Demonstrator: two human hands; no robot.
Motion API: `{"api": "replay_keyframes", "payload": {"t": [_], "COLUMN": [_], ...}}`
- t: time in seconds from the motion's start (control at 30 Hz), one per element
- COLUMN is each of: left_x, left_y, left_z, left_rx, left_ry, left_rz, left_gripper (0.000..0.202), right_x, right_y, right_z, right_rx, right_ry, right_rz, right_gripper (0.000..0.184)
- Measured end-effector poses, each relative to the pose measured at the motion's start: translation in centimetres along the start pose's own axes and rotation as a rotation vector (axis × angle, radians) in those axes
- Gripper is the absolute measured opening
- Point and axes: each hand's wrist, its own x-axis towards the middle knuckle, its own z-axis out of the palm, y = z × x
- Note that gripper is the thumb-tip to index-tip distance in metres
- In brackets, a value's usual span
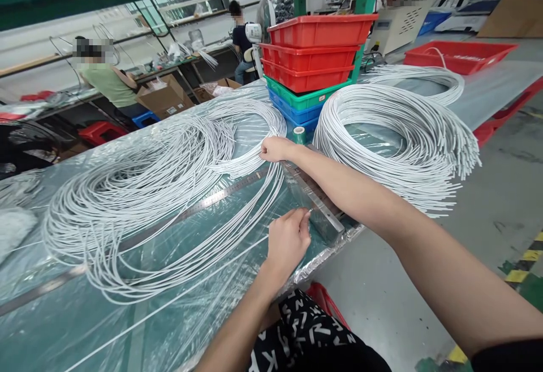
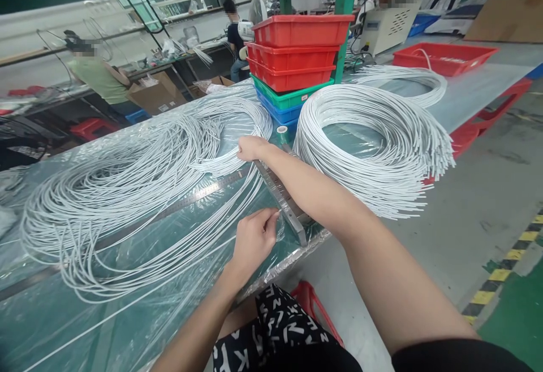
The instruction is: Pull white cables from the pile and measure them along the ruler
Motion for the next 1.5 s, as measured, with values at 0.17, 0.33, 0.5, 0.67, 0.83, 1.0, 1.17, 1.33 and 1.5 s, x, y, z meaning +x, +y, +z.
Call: {"api": "replay_keyframes", "payload": {"t": [0.17, 0.33, 0.5, 0.67, 0.83, 1.0, 1.17, 1.33, 1.5], "left_x": [-0.1, 0.0, 0.2, 0.0, -1.7, -3.9, -5.5, -6.1, -7.7], "left_y": [0.0, 0.1, -0.1, -0.3, 0.8, 0.8, 0.7, 1.8, 1.1], "left_z": [0.0, 0.0, 0.1, -0.4, -1.4, -4.8, -9.6, -12.0, -12.9], "left_rx": [-0.031, -0.001, 0.049, -0.005, -0.060, -0.062, -0.151, -0.283, -0.326], "left_ry": [-0.002, -0.015, -0.036, -0.072, -0.070, 0.203, 0.640, 0.769, 0.536], "left_rz": [-0.011, -0.017, -0.008, 0.005, 0.095, 0.216, 0.255, 0.260, 0.248], "left_gripper": [0.026, 0.026, 0.027, 0.025, 0.024, 0.018, 0.010, 0.008, 0.017], "right_x": [-0.2, -0.2, 0.2, 0.5, 0.0, -3.2, -10.7, -18.8, -20.5], "right_y": [-0.1, 0.0, 0.3, 0.7, 0.4, -1.6, -6.3, -12.1, -14.6], "right_z": [-0.1, -0.1, 0.3, 0.7, 0.3, -1.5, -2.0, 0.6, 2.5], "right_rx": [0.003, 0.006, 0.045, 0.050, 0.071, -0.033, 0.182, 0.616, 0.733], "right_ry": [-0.012, -0.002, -0.011, 0.037, 0.169, 0.290, 0.071, -0.211, -0.256], "right_rz": [-0.005, -0.005, 0.016, 0.019, 0.003, -0.106, -0.452, -0.650, -0.512], "right_gripper": [0.022, 0.022, 0.024, 0.026, 0.028, 0.029, 0.020, 0.017, 0.025]}}
